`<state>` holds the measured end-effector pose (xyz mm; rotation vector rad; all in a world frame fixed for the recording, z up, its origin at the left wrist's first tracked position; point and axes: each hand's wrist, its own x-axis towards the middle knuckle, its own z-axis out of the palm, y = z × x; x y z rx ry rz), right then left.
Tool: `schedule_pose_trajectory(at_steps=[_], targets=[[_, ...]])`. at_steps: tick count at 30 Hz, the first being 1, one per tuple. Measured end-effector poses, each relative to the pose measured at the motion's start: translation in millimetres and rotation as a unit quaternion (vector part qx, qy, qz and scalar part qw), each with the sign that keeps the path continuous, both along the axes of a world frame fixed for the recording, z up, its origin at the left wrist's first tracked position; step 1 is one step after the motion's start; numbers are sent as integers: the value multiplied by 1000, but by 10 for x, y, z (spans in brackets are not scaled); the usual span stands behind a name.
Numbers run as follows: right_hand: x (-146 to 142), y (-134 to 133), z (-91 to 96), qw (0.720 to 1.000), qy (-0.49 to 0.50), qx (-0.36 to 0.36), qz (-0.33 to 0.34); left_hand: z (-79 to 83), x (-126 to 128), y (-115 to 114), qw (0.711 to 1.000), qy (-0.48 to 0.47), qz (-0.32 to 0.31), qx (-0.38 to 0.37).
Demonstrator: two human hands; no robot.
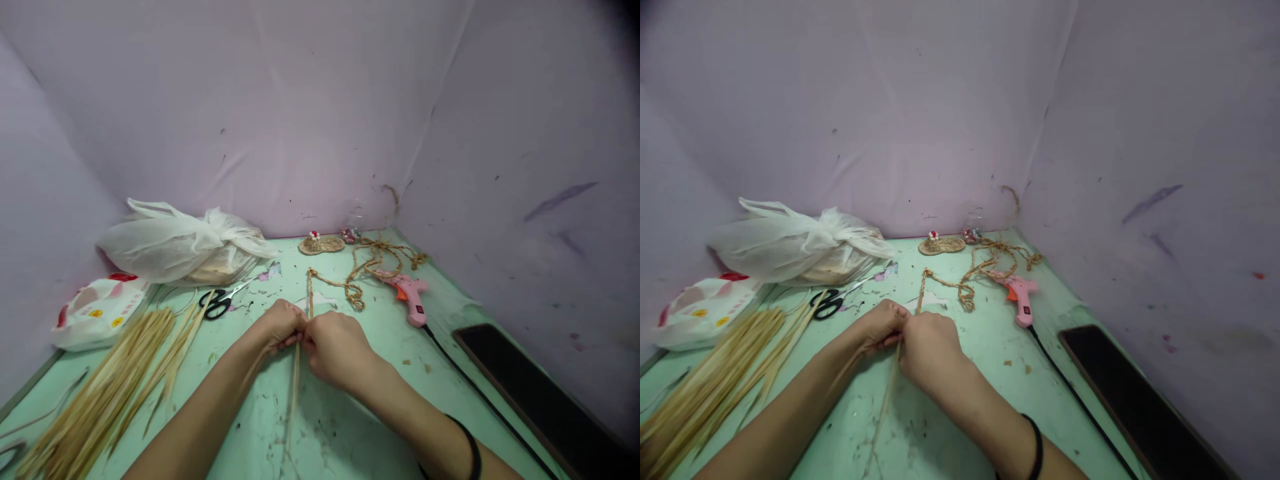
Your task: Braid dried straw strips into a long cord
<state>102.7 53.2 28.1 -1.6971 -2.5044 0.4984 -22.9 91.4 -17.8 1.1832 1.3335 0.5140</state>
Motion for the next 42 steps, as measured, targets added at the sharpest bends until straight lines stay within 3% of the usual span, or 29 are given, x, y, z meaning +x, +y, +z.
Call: schedule_pose_trajectory(at_steps=[3, 6, 7, 9, 11, 13, 19, 24, 29, 33, 39, 42], targets=[[209, 136, 49, 989, 85, -124, 9, 50, -18, 5, 1000, -22, -13, -7], [372, 321, -14, 972, 190, -84, -111, 101, -24, -1, 999, -25, -15, -16], [381, 365, -60, 957, 232, -95, -143, 110, -24, -3, 999, -27, -15, -17], [330, 400, -164, 913, 312, -190, -181, 111, -22, -6, 999, -35, -16, -16], [229, 378, -251, 861, 366, -298, -190, 99, -20, -5, 999, -44, -16, -15], [143, 339, -305, 837, 383, -345, -184, 86, -21, 0, 999, -48, -23, -11], [153, 356, -425, 894, 322, -268, -161, 91, -6, 9, 999, -18, -29, -1], [161, 382, -598, 929, 294, -176, -137, 129, 36, -33, 985, 154, -56, 47], [144, 361, -720, 910, 342, -184, -147, 146, -6, -48, 976, 194, -78, 56], [143, 345, -747, 894, 373, -196, -154, 144, -12, -48, 978, 195, -55, 52], [115, 294, -605, 832, 461, -257, -169, 260, 113, -112, 992, 123, -34, -2], [103, 276, -519, 823, 457, -269, -204, 279, 158, -149, 983, 179, -36, 2]])
